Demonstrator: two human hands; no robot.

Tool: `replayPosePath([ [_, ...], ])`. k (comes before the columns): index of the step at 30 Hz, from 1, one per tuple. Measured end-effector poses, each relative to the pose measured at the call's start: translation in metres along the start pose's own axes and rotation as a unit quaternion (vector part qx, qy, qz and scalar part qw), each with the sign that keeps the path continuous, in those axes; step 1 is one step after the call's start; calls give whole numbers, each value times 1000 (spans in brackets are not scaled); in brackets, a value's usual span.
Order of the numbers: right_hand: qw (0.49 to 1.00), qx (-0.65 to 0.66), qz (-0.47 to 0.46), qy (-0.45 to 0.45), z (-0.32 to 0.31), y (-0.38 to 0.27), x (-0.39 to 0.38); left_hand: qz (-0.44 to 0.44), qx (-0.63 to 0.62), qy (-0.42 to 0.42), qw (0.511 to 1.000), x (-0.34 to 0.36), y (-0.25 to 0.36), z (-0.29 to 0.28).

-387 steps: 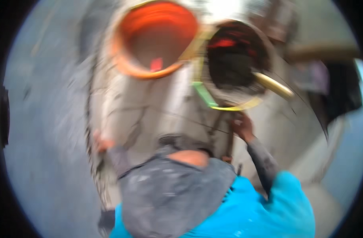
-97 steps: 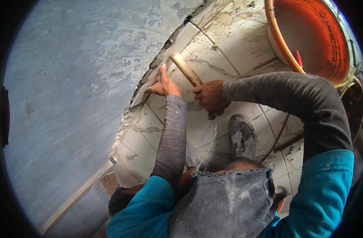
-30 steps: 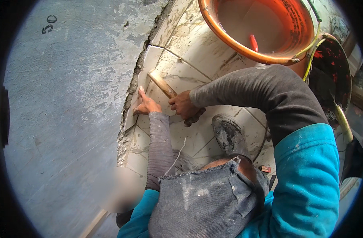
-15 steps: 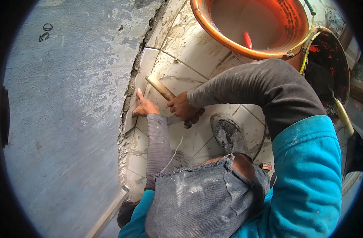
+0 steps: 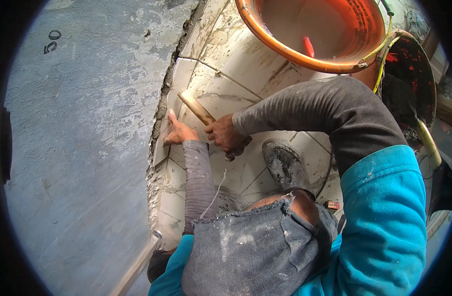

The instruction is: Installing a tile baseboard along the bottom of a wall using mortar, a trowel, and a hammer.

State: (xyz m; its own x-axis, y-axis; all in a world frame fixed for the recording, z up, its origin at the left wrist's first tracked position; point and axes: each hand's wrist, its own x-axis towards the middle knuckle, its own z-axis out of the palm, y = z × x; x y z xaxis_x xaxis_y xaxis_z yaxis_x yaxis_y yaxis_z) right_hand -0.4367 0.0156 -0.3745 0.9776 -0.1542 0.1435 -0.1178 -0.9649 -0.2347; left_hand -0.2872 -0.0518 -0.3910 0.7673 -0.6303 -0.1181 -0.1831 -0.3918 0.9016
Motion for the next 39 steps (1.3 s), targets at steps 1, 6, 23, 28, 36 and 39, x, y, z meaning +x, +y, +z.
replayPosePath([
  [1,999,6,-12,30,1,-2,1,5,-2,0,1000,1,1,-1],
  [6,998,27,57,-5,-3,-8,1,-16,-29,-12,999,8,1,-2],
  [23,909,106,397,71,9,-63,-15,58,-29,39,997,22,-17,3],
  [28,879,106,453,103,5,-75,-17,24,68,44,996,25,-23,4],
  [36,702,107,602,365,-12,14,-38,33,96,38,994,27,-14,-10],
  [39,640,105,683,335,-10,45,-57,14,101,18,995,17,-8,-7],
])
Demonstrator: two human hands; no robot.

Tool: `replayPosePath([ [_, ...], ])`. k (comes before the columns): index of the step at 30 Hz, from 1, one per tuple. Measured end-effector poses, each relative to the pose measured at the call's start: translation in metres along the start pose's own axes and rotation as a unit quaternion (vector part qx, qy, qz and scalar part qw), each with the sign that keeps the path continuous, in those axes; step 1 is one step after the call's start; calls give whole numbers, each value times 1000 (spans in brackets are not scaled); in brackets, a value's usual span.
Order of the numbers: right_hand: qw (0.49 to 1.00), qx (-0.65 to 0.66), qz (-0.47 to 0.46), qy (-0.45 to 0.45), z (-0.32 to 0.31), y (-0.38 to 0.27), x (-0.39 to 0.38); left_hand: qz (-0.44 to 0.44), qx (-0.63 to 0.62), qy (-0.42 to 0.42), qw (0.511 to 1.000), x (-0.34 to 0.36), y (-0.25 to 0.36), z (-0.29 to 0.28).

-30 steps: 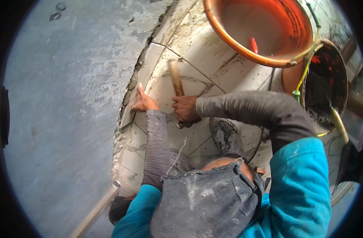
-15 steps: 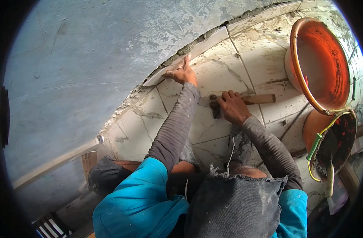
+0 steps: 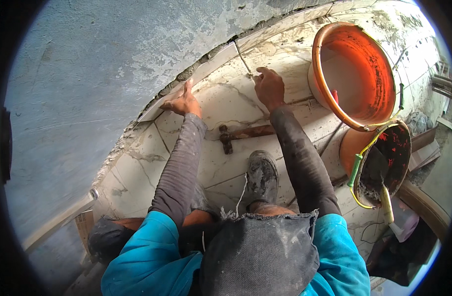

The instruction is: Installing a tile baseboard along the bottom of a wall using mortar, a trowel, and a hammer.

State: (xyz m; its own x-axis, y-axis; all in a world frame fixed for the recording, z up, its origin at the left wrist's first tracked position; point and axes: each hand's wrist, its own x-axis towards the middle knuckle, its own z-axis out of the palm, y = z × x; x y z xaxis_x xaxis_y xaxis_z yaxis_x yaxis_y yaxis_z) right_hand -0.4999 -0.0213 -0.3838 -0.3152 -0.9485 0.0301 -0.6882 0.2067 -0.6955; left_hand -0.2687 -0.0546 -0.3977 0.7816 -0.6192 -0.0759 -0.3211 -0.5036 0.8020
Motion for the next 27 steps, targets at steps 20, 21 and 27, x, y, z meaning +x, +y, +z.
replayPosePath([
  [20,989,64,-106,82,58,-11,26,6,-175,-1,984,-8,14,-5],
  [21,989,36,-95,105,58,-12,29,32,-126,50,990,-5,14,-1],
  [27,987,-39,-101,117,69,-6,48,4,-194,18,981,-7,14,0],
])
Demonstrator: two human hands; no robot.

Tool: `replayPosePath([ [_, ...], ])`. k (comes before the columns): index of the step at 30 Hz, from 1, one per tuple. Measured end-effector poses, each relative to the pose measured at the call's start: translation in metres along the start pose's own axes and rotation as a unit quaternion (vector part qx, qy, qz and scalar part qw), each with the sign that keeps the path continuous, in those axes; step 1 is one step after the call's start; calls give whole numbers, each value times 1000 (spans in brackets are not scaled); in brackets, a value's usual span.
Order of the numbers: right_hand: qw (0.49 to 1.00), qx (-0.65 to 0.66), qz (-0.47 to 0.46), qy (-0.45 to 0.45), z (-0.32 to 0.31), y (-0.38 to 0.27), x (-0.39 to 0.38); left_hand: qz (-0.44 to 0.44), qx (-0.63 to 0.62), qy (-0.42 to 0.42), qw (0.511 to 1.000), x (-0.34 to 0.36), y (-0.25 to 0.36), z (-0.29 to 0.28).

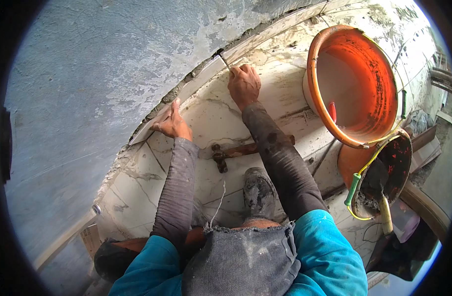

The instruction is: Installing a tile baseboard along the bottom of a wall using mortar, a trowel, and a hammer.

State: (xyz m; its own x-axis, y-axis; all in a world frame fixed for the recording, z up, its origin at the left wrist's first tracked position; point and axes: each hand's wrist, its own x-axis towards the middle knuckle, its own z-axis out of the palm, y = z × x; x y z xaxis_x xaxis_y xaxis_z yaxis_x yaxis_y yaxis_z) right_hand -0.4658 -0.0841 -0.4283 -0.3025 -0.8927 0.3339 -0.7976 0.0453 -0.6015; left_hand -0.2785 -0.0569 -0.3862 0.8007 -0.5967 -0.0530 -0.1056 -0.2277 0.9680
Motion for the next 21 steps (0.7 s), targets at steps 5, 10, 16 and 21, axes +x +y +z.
replayPosePath([
  [5,996,70,-11,48,9,-2,2,-4,38,-14,999,6,-3,-1],
  [10,992,109,44,43,10,-12,-3,-45,11,-40,998,5,2,-5],
  [16,994,76,52,58,15,-13,0,-10,-14,-49,999,0,6,-1],
  [21,995,34,87,42,16,-23,2,8,34,-3,999,0,2,-1],
])
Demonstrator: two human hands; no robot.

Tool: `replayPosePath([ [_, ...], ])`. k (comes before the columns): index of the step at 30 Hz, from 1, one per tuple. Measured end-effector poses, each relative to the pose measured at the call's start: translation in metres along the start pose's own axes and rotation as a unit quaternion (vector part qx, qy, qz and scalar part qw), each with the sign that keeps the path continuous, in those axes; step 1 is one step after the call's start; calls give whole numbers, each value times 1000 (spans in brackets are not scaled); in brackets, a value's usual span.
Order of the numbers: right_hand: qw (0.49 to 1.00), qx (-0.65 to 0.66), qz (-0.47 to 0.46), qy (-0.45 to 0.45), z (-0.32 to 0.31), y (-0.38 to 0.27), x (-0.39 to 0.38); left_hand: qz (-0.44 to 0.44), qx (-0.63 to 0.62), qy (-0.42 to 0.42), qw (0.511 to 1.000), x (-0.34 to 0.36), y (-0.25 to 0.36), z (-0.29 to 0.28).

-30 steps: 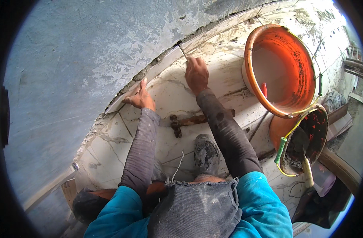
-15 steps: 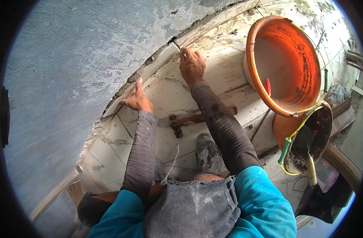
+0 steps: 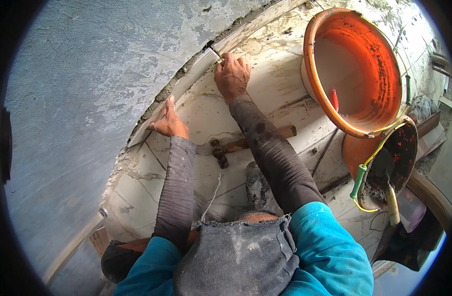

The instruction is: Installing a tile baseboard along the bottom of a wall using mortar, a trowel, and a hammer.

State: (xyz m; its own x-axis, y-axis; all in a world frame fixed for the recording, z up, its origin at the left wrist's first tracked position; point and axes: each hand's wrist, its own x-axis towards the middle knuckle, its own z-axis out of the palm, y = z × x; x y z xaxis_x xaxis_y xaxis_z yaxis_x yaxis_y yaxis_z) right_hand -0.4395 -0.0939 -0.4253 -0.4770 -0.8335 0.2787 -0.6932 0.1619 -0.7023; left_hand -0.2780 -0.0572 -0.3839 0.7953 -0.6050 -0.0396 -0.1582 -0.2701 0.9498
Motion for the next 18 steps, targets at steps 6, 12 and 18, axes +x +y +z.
replayPosePath([
  [6,999,9,44,-28,1,-10,-3,19,-1,0,1000,2,-4,-1],
  [12,997,-10,69,-17,3,-11,-2,19,-10,-3,1000,1,-5,1],
  [18,997,50,62,12,4,-9,-7,14,-12,-8,1000,3,-3,1],
])
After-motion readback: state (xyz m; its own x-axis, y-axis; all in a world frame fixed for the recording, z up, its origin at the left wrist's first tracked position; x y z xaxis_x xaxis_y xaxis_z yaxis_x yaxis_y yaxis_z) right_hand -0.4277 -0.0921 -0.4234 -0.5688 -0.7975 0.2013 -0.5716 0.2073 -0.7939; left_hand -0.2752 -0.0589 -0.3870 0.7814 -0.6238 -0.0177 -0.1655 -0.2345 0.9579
